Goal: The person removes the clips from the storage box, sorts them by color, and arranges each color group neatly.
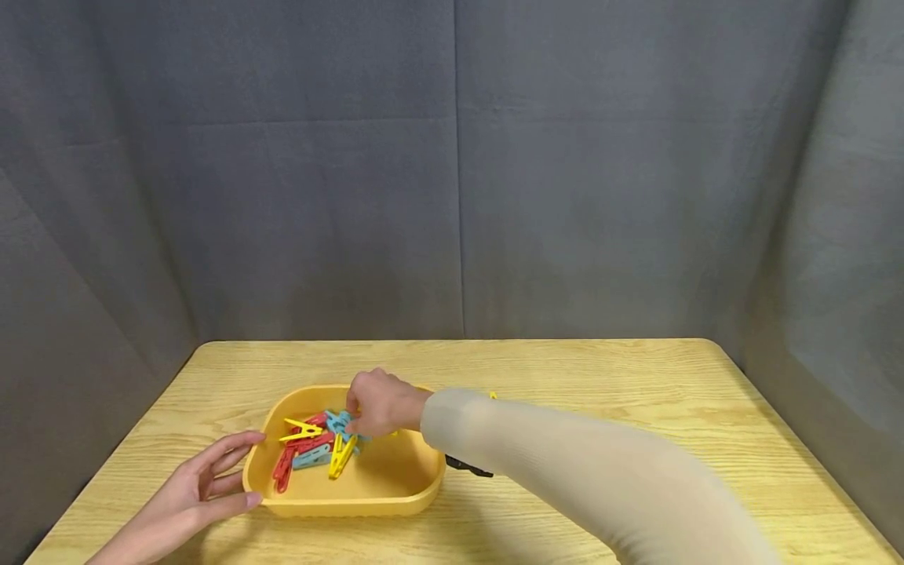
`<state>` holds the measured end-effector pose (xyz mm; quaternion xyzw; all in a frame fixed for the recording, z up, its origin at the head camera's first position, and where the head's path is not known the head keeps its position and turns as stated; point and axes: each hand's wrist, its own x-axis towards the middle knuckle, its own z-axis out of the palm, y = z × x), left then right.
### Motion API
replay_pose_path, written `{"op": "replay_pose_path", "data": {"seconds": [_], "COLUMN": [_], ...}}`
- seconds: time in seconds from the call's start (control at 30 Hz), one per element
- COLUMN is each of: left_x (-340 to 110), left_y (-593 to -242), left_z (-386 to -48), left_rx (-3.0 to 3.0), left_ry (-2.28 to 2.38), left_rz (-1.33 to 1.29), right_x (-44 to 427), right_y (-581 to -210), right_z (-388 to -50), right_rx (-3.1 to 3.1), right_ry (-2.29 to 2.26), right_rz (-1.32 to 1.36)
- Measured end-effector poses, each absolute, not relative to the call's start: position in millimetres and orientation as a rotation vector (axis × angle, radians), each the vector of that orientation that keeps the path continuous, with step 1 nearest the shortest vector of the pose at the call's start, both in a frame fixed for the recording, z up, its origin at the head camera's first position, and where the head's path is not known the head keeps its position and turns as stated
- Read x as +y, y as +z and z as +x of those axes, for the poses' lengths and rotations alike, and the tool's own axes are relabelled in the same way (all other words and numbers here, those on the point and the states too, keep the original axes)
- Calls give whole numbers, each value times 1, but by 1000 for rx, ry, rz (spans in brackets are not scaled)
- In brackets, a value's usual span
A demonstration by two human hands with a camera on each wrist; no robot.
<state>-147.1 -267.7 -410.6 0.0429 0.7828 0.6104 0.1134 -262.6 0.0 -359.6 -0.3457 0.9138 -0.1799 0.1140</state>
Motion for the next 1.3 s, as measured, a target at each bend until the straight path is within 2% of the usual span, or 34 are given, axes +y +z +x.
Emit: {"op": "replay_pose_path", "data": {"seconds": [0.33,1.3], "left_x": [-266,-266], "left_y": [-411,-410], "left_z": [-147,-144], "left_rx": [2321,2283], "left_ry": [1771,1795], "left_rz": [106,116], "right_x": [4,10], "right_y": [-366,-375], "right_z": [-259,-256], "right_rx": [2677,2560], "right_ry": [-489,-484], "right_rz": [-952,-1033]}}
